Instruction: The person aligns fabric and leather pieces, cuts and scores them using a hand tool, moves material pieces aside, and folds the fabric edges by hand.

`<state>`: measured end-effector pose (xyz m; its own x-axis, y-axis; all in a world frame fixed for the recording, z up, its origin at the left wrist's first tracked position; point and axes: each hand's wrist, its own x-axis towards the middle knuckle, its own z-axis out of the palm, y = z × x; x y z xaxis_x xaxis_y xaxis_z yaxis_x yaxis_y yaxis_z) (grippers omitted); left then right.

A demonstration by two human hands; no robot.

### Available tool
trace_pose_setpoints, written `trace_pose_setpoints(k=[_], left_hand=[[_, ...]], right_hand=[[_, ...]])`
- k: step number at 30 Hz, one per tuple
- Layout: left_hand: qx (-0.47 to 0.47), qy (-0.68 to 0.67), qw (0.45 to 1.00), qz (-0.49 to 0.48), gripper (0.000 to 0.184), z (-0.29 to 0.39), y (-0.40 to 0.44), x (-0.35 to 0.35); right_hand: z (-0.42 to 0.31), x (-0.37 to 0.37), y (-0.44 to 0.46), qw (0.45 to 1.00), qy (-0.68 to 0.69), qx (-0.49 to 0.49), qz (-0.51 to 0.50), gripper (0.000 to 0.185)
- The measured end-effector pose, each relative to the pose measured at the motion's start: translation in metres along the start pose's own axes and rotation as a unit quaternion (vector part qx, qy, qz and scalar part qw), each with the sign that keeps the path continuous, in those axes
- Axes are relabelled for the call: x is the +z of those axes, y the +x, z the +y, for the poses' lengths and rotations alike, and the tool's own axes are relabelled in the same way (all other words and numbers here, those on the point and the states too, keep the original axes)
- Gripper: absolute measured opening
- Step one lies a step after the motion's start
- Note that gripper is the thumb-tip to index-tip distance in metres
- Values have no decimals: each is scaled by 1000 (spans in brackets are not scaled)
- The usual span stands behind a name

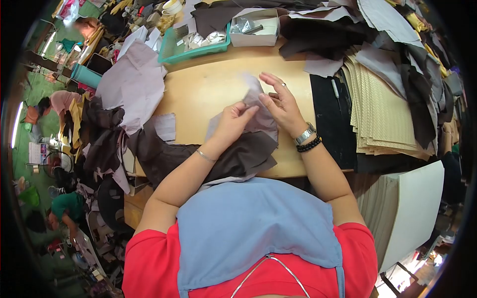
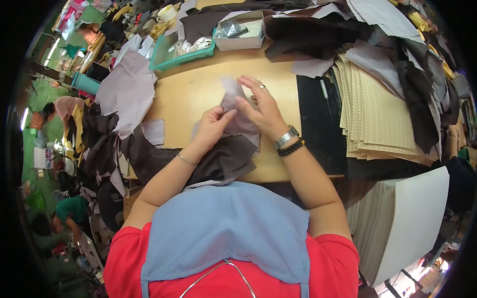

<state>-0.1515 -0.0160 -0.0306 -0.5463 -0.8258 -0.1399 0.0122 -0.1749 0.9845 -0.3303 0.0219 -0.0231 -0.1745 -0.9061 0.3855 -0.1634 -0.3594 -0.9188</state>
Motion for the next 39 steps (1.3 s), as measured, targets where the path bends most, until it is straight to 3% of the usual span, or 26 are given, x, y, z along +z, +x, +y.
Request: trace_pose_setpoints(k=[2, 5, 8, 15, 26, 32, 39], left_hand=[[17, -14, 999, -48, 19, 7, -3, 13], [-3, -12, 998, -54, 17, 13, -5, 16], [-20, -56, 998, -7, 16, 9, -2, 15], [-78, -79, 994, 1, 17, 8, 0, 11], [-53, -67, 996, 1, 21, 1, 4, 8], [-74, -107, 991, -5, 20, 13, 0, 14], [-78, -30, 996, -22, 25, 14, 1, 11]], right_hand=[[15, 0, -2, 993, 106, 45, 9, 43], [8, -21, 7, 955, 218, 149, -137, 38], [3, -29, 11, 959, 153, 183, -153, 31], [12, -29, 10, 965, 119, 193, -128, 22], [22, -30, 9, 967, 126, 197, -102, 20], [13, -30, 10, 958, 160, 179, -157, 31], [14, -38, 12, 944, 172, 196, -200, 33]])
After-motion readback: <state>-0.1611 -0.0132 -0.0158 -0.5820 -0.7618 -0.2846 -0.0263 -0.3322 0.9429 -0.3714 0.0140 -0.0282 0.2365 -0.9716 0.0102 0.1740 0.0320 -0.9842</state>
